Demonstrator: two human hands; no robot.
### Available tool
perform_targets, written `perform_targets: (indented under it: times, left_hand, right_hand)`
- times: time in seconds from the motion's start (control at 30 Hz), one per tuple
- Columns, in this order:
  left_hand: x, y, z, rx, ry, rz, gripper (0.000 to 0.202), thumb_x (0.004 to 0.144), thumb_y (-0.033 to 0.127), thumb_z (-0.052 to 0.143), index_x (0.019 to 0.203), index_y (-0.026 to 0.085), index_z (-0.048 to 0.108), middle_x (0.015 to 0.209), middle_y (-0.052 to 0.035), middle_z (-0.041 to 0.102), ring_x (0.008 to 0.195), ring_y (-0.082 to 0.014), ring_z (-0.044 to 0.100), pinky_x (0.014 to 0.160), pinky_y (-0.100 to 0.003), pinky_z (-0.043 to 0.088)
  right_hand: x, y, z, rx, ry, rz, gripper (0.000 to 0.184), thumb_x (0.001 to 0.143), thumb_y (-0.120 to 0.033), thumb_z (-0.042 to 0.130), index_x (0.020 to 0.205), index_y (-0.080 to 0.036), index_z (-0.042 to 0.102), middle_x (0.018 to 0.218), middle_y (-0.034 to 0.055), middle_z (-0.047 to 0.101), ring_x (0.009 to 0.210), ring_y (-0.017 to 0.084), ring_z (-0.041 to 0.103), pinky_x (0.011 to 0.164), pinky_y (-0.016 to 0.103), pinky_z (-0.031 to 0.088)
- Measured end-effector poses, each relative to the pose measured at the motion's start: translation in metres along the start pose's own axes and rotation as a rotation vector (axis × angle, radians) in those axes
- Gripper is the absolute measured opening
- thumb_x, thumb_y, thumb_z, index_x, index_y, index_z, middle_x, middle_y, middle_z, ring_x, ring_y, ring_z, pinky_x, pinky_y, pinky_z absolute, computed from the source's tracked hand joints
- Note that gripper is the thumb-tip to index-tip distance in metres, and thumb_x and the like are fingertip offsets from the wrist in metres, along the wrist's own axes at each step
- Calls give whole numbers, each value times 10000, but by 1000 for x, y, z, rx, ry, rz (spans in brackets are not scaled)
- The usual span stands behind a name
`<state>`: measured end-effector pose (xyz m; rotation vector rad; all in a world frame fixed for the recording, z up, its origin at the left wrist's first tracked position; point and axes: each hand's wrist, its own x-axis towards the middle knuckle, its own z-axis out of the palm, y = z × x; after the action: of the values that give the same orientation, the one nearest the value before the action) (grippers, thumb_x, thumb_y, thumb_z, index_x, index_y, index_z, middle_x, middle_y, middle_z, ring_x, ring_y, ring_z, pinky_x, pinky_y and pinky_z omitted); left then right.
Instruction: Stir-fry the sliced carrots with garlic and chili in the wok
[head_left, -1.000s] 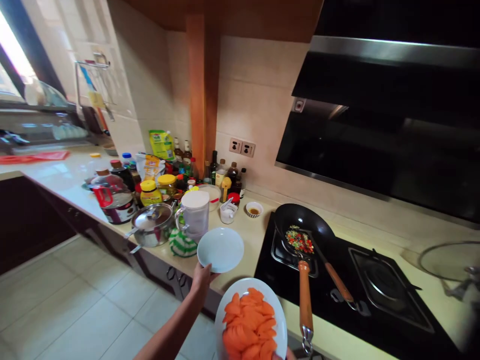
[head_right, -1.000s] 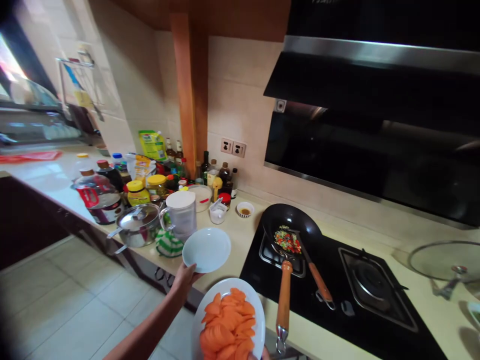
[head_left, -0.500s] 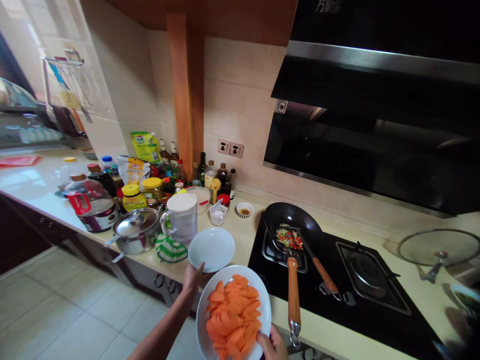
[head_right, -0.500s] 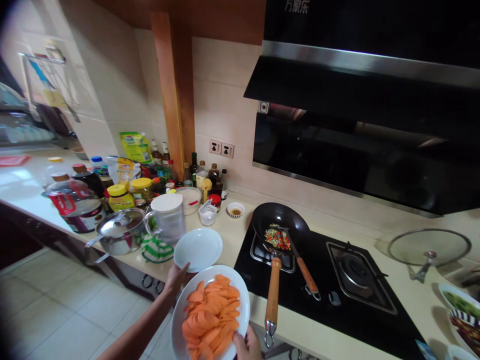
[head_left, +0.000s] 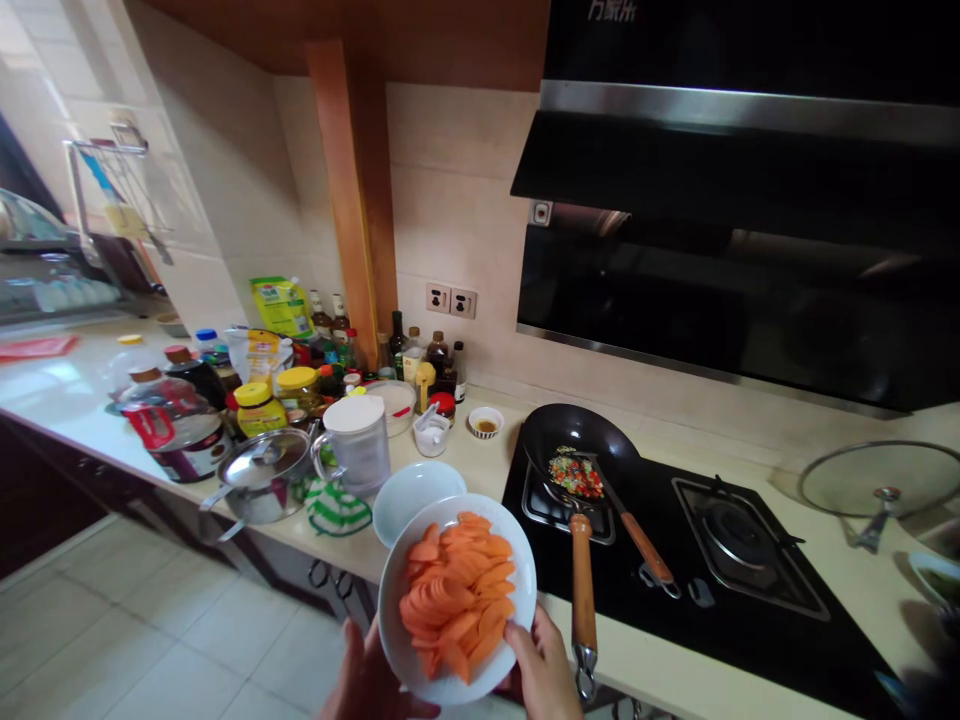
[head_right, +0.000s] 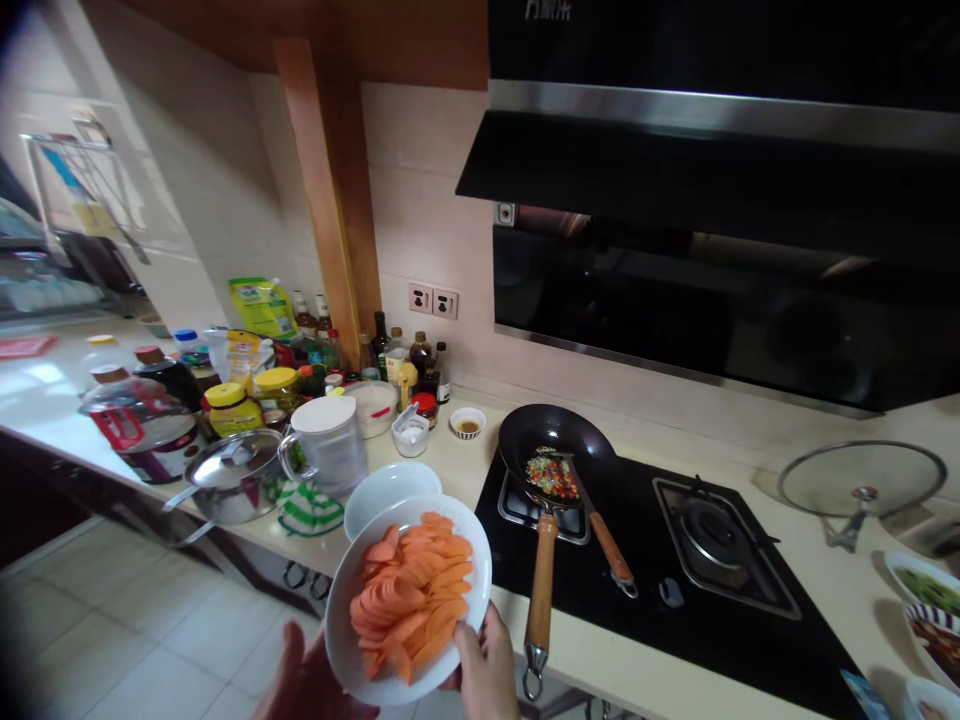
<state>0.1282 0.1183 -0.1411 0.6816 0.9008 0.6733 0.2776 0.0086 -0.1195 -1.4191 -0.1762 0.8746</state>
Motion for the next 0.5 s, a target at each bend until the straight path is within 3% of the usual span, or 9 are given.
perform_targets:
  times: [0.17,0.27,0.33,0.4,0.47,0.5]
  left_hand:
    - [-22,13,14,-63,13,-73,787,551,437,802,1260,248,517,962,-77,715,764,-271,676,584,-308,526]
    - [-22,22,9,-91,21,-85,808,500,399,825,1234,208,547,905,-91,725,751,-293,683,589,-325,537]
    - [-24,25,5,-143,43,-85,829,491,419,826,1239,202,543,922,-98,726,833,-313,680,639,-337,551]
    - [-29,25,4,-171,67,-62,838,509,446,816,1258,211,524,971,-100,720,911,-318,667,688,-341,558]
    - [-34,25,5,-166,78,-42,844,515,466,810,1266,219,516,1008,-100,713,954,-324,655,701,-341,562]
    - [-36,25,6,-154,79,-37,847,513,477,808,1266,220,518,1016,-102,711,964,-333,651,694,-345,564]
  right_hand:
    - [-10,-3,3,-128,-93,-54,483,676,-554,583,995,-192,591,649,7,652,471,165,564,382,242,407]
    - [-14,-30,-21,-445,-124,-166,543,752,-643,466,1019,-198,625,586,15,630,428,167,544,383,256,396]
    - [-8,-64,-51,-773,41,-372,525,806,-602,425,1057,-196,645,643,62,661,566,206,609,537,297,466]
    - [7,-101,-85,-1143,429,-539,567,834,-536,419,1278,-196,516,982,144,676,848,296,624,706,395,475]
    - [31,-129,-114,-1494,600,-480,583,855,-430,417,1388,-196,387,1281,195,525,1063,393,534,773,498,443]
    - [45,-137,-125,-1578,587,-372,603,843,-407,450,1409,-225,352,1346,184,469,1088,407,519,772,512,441]
